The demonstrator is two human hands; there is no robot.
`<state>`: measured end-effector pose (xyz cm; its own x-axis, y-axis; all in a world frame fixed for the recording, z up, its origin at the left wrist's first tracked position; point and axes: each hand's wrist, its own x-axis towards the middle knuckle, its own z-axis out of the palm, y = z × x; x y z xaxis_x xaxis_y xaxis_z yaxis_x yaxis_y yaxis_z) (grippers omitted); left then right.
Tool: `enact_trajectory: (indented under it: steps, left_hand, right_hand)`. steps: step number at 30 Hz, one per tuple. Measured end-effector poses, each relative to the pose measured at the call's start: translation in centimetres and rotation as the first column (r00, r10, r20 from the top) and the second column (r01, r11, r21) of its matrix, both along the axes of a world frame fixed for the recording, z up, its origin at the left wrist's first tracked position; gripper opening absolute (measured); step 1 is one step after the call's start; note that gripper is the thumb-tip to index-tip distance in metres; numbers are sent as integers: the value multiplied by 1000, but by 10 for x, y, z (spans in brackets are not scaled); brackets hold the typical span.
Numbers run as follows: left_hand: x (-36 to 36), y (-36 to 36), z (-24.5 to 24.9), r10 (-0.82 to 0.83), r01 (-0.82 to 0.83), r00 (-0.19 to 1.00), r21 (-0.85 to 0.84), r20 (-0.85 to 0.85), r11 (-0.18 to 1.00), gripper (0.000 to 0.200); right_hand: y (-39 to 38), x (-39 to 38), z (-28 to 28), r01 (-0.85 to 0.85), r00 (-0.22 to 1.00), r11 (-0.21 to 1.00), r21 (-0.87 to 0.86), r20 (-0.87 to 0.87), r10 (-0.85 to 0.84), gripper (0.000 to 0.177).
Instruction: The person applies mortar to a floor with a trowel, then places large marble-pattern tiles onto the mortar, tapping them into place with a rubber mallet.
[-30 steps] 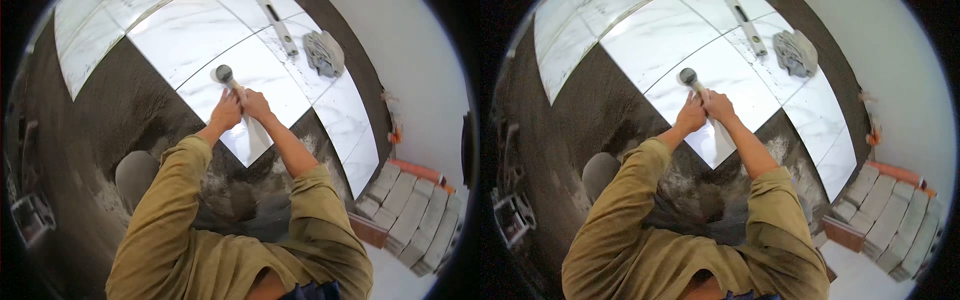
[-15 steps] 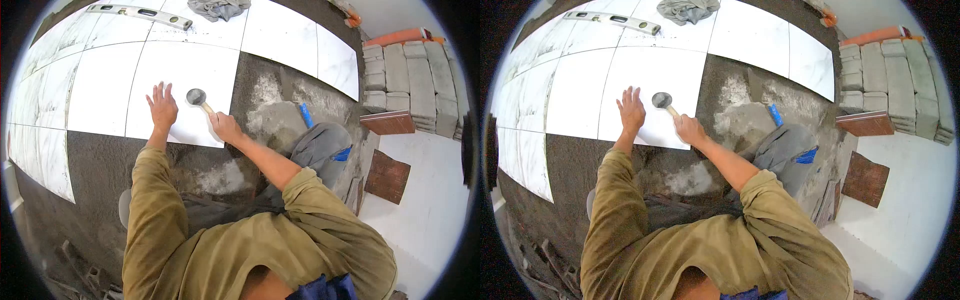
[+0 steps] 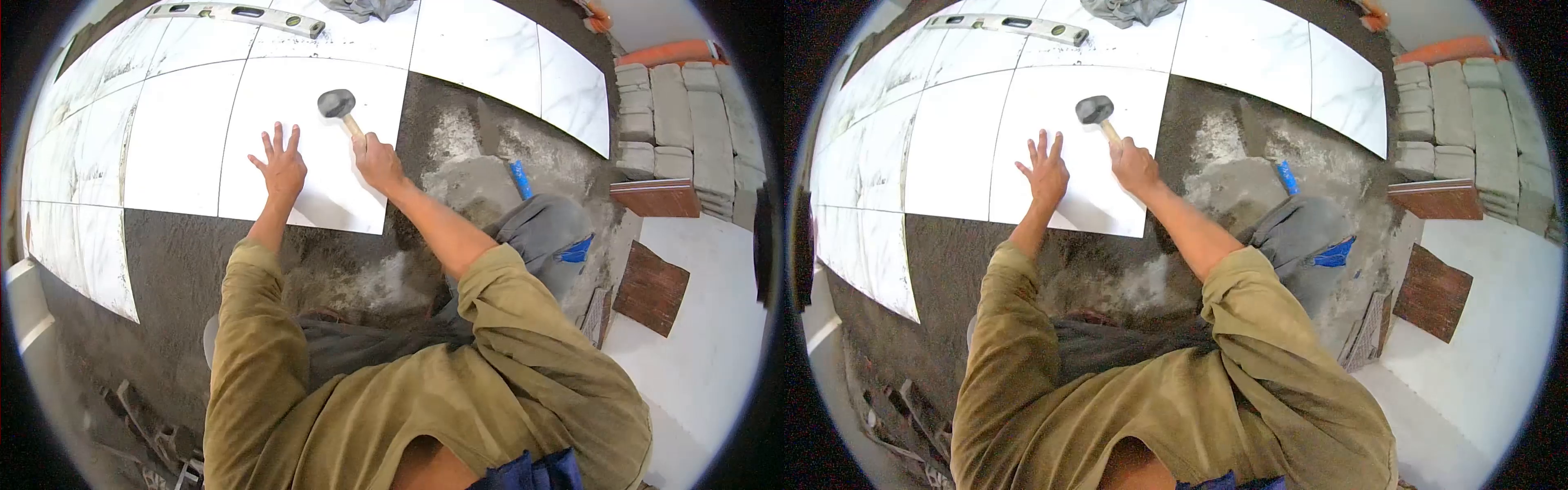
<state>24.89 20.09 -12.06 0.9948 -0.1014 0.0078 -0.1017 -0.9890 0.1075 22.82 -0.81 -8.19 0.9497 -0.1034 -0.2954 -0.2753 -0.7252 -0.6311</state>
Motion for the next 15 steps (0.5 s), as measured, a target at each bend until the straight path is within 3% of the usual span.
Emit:
enact_trajectory:
  steps: [2,7,9,12,13,15]
  left_hand:
    - [-3,2,-2,-7,7,1000,-4,-10,1000,56]
    - [9,6,10,-34,31,999,-75,-41,997,56]
    - [17,7,31,-47,42,957,-23,-287,999,69]
    - [22,1,45,-41,51,916,14,-399,999,81]
    - [24,-1,44,-47,56,913,12,-405,998,81]
    - [25,-4,42,-10,12,899,1,-438,1000,83]
  right_hand:
    - [1,-3,-4,8,1000,999,-37,-3,-8,47]
    - [3,-44,20,18,1000,998,68,-11,-17,45]
    - [7,-73,13,38,997,994,99,-64,-31,43]
    - [7,-107,3,33,999,997,74,0,-33,42]
    - [5,-118,21,-89,992,992,84,91,82,42]
    - [5,-127,16,-32,999,995,93,-21,34,42]
